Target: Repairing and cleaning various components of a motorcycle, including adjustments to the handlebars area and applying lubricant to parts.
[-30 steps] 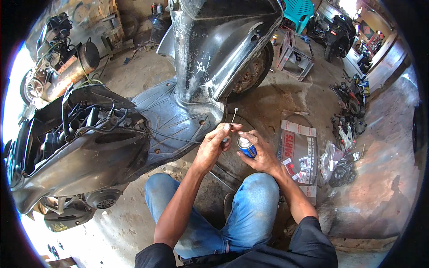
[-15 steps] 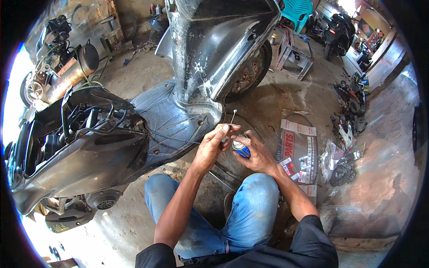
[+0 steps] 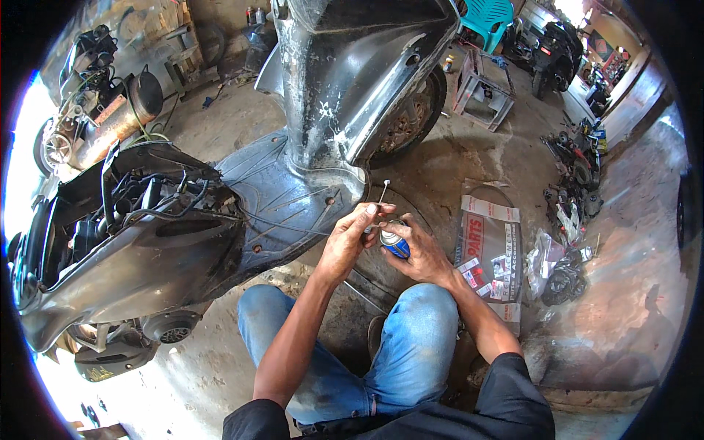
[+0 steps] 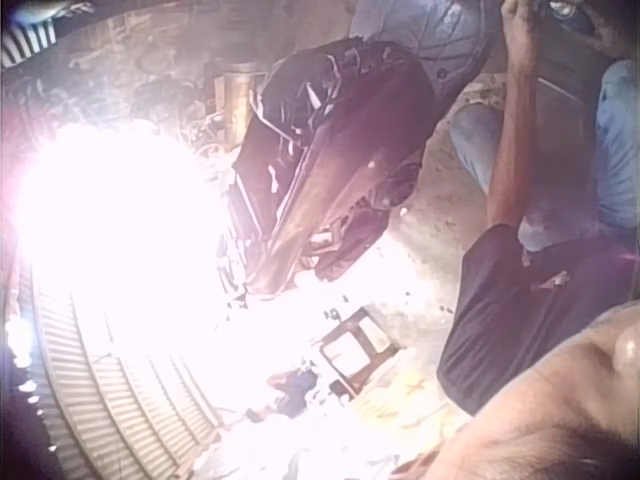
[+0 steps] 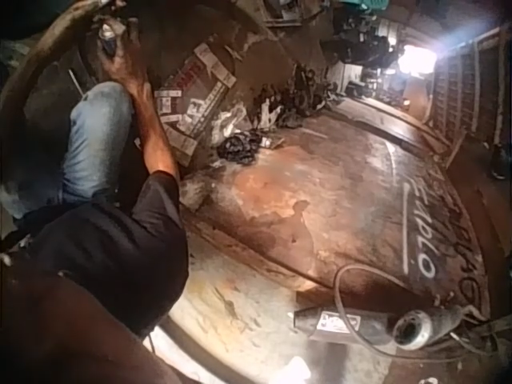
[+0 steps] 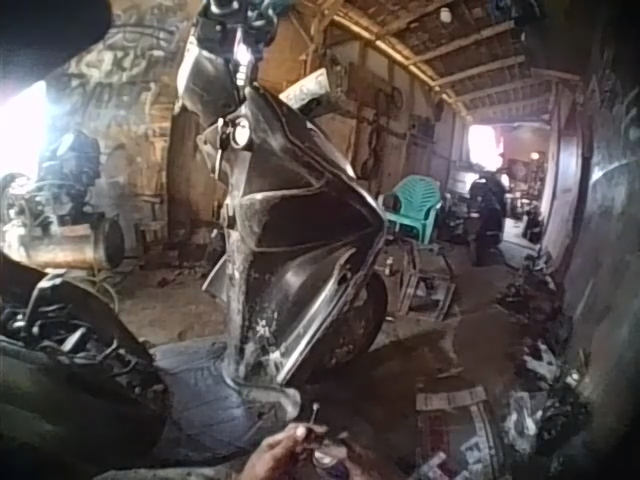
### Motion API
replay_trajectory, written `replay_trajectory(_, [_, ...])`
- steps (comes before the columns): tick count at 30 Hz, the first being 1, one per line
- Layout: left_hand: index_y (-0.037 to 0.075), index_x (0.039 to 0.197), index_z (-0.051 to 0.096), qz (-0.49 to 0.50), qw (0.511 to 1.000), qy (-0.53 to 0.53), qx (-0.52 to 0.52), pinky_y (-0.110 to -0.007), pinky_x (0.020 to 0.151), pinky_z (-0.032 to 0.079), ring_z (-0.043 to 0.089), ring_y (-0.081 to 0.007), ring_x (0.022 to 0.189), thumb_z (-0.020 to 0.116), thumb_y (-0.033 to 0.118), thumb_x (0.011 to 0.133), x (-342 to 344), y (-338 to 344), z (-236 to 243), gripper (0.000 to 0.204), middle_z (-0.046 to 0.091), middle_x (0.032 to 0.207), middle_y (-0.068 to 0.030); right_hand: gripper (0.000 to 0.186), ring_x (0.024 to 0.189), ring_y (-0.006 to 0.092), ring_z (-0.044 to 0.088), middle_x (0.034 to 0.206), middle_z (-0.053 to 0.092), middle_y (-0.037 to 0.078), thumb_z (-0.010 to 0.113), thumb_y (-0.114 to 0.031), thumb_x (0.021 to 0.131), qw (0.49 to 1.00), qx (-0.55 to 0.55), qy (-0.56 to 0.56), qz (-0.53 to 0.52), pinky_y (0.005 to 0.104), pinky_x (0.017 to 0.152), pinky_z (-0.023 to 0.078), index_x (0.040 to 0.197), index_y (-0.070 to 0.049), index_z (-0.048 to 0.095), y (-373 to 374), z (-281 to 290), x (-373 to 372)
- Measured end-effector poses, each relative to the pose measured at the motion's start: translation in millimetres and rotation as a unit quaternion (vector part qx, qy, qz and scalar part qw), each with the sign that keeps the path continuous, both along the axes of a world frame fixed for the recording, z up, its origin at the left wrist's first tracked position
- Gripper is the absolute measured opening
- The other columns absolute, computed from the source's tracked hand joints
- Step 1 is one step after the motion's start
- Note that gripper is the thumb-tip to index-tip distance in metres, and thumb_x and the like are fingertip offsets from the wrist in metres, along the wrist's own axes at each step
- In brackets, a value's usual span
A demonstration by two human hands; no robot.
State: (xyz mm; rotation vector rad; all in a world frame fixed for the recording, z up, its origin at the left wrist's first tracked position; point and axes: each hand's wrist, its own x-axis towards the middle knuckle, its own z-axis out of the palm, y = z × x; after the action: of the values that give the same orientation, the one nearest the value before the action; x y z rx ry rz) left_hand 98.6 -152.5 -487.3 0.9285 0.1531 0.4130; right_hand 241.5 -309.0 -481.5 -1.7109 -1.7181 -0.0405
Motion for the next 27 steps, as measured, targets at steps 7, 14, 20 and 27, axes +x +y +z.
replay_trajectory(7, [0.007, 0.131, 0.070, 0.003, 1.000, 0.006, -0.003, -0.025, 0.075, 0.042, 0.050, -0.0058, 0.088, 0.058, 0.043, 0.112, -0.2, -0.3, -0.6, 0.042, 0.066, 0.122, 0.0015, 0.066, 0.093, 0.0477, 0.071, 0.124, 0.054, 0.021, 0.081, -0.023, 0.092, 1.000, -0.006, 0.012, 0.002, 0.0544, 0.073, 0.062, 0.149, -0.028, 0.049, -1.1, -2.7, -0.5])
replay_trajectory(14, [0.007, 0.130, 0.070, 0.005, 1.000, 0.005, 0.006, -0.025, 0.075, 0.041, 0.050, -0.0061, 0.088, 0.058, 0.042, 0.112, -1.4, -1.4, 1.9, 0.042, 0.067, 0.123, 0.0010, 0.066, 0.093, 0.0478, 0.071, 0.125, 0.055, 0.022, 0.081, -0.022, 0.092, 1.000, -0.008, 0.012, 0.000, 0.0542, 0.074, 0.063, 0.150, -0.027, 0.049, -1.9, -2.3, -0.2])
replay_trajectory(20, [0.006, 0.131, 0.070, 0.005, 1.000, 0.013, 0.003, -0.025, 0.074, 0.041, 0.050, -0.0065, 0.087, 0.058, 0.041, 0.112, -0.5, -0.9, 1.5, 0.042, 0.067, 0.121, 0.0003, 0.067, 0.095, 0.0478, 0.070, 0.126, 0.055, 0.021, 0.081, -0.022, 0.091, 1.000, 0.000, 0.002, 0.006, 0.0544, 0.074, 0.062, 0.149, -0.026, 0.049, -0.7, -6.7, 1.8])
replay_trajectory(27, [0.005, 0.131, 0.070, -0.003, 1.000, -0.003, -0.010, -0.026, 0.074, 0.041, 0.049, -0.0077, 0.085, 0.059, 0.041, 0.111, 1.1, 0.3, -2.1, 0.043, 0.067, 0.119, -0.0001, 0.068, 0.119, 0.0436, 0.064, 0.136, 0.061, 0.018, 0.083, -0.018, 0.090, 0.998, -0.032, 0.058, -0.001, 0.0498, 0.093, 0.057, 0.148, -0.016, 0.049, -5.8, -8.0, 3.8])
